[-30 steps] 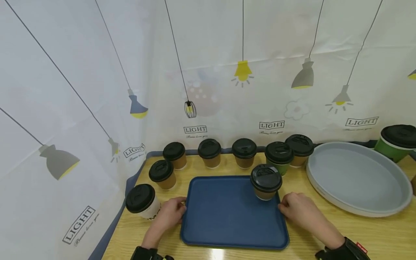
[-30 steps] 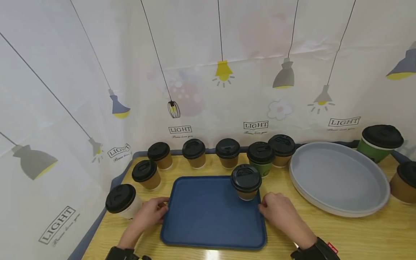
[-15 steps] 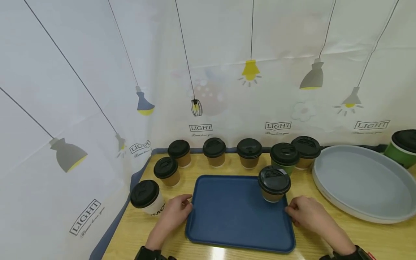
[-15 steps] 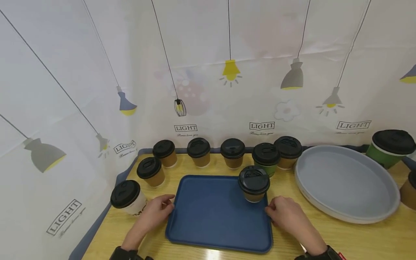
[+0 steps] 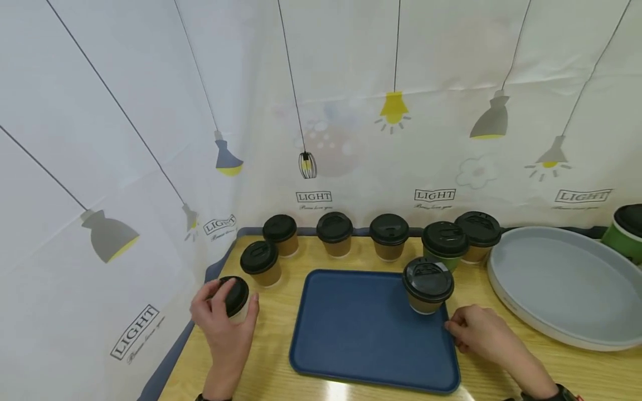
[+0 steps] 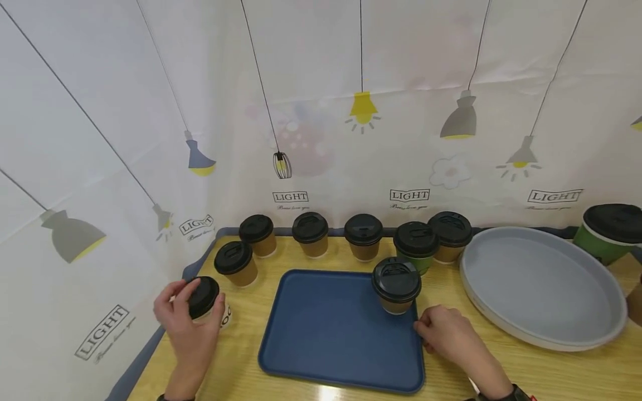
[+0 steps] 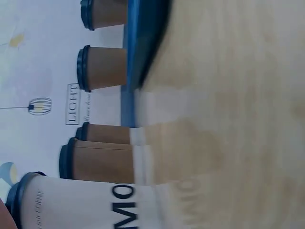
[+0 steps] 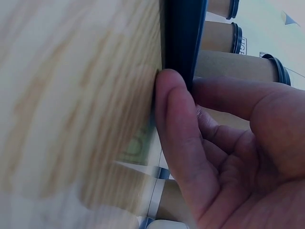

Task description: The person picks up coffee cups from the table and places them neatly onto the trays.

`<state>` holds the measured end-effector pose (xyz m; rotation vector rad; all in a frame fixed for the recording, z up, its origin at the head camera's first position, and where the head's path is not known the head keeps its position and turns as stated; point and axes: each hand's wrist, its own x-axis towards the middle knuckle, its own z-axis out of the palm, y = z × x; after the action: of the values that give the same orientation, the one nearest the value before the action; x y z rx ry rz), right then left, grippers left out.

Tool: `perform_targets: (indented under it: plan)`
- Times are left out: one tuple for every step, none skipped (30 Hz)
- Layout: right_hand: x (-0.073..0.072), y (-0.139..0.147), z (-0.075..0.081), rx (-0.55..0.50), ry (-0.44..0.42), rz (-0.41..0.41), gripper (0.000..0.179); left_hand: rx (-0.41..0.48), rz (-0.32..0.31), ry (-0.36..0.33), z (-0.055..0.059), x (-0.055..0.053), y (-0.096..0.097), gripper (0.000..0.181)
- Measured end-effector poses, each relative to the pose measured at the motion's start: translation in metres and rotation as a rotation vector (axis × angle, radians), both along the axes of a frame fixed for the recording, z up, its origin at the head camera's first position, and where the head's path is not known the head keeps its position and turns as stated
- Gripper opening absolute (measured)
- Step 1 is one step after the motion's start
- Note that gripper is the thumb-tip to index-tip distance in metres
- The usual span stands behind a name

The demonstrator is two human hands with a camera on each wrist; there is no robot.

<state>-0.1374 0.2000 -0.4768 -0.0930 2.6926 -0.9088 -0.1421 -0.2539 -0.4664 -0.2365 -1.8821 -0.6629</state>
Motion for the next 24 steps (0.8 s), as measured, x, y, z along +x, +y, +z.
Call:
perform_targets:
  plan:
    - [0.000,0.000,0.000,-0.001,0.003,0.000,0.026,0.041,0.034,-0.011,-0.002,0.000,-0.002,0.064]
    - [0.000,0.000,-0.001,-0.002,0.005,-0.001,0.027,0.086,0.064,-0.037,-0.004,0.001,-0.003,0.076]
    - [0.000,0.000,-0.001,-0.002,0.006,-0.001,0.027,0.137,0.084,-0.072,-0.006,0.002,-0.004,0.087]
    - [0.000,0.000,-0.001,0.000,0.003,-0.005,0.027,0.190,0.097,-0.111,-0.008,0.002,-0.005,0.096]
    - [0.000,0.000,-0.002,0.001,0.003,-0.005,0.027,0.250,0.104,-0.160,-0.010,0.002,-0.006,0.103]
    - [0.000,0.000,-0.002,0.003,0.002,-0.008,0.028,0.318,0.106,-0.209,-0.012,0.002,-0.007,0.108]
    - [0.000,0.000,-0.002,0.004,-0.001,-0.011,0.028,0.391,0.103,-0.263,-0.013,0.002,-0.007,0.113]
    - [0.000,0.000,-0.002,0.004,-0.002,-0.010,0.028,0.462,0.094,-0.317,-0.015,0.002,-0.007,0.118]
    - [0.000,0.000,-0.002,0.003,-0.001,-0.008,0.028,0.533,0.082,-0.365,-0.016,0.002,-0.007,0.122]
    - [0.000,0.000,-0.002,0.002,-0.005,-0.010,0.028,0.601,0.072,-0.409,-0.018,0.003,-0.007,0.126]
    - [0.000,0.000,-0.002,0.000,-0.005,-0.009,0.028,0.662,0.061,-0.448,-0.019,0.003,-0.006,0.129]
    - [0.000,0.000,-0.002,0.000,-0.008,-0.012,0.028,0.717,0.044,-0.476,-0.020,0.003,-0.006,0.131]
    - [0.001,0.000,-0.002,-0.002,-0.010,-0.011,0.028,0.763,0.025,-0.495,-0.021,0.004,-0.005,0.133]
    - [0.001,0.000,-0.001,-0.003,-0.010,-0.011,0.028,0.798,0.007,-0.503,-0.022,0.003,-0.005,0.134]
    - [0.001,0.000,-0.001,-0.004,-0.012,-0.012,0.028,0.824,-0.009,-0.513,-0.023,0.003,-0.004,0.135]
    - [0.001,0.000,-0.001,-0.004,-0.018,-0.019,0.028,0.843,-0.018,-0.520,-0.024,0.002,-0.004,0.135]
    - [0.001,0.000,-0.001,-0.004,-0.019,-0.021,0.028,0.860,-0.028,-0.524,-0.024,0.001,-0.004,0.135]
    - [0.001,0.001,0.000,-0.006,-0.019,-0.020,0.028,0.877,-0.035,-0.530,-0.025,0.000,-0.003,0.134]
    - [0.001,0.001,0.000,-0.008,-0.023,-0.023,0.028,0.890,-0.034,-0.538,-0.026,-0.001,-0.003,0.133]
    - [0.001,0.001,0.000,-0.010,-0.026,-0.025,0.028,0.901,-0.027,-0.544,-0.027,-0.002,-0.004,0.132]
    - [0.001,0.001,0.000,-0.013,-0.029,-0.028,0.027,0.911,-0.018,-0.552,-0.028,-0.003,-0.004,0.129]
    - [0.001,0.001,0.000,-0.015,-0.034,-0.033,0.027,0.916,-0.007,-0.557,-0.029,-0.004,-0.004,0.126]
    - [0.002,0.001,0.000,-0.017,-0.035,-0.033,0.027,0.919,-0.002,-0.555,-0.030,-0.005,-0.005,0.122]
    - [0.002,0.001,0.000,-0.020,-0.037,-0.034,0.027,0.918,0.003,-0.551,-0.030,-0.006,-0.005,0.117]
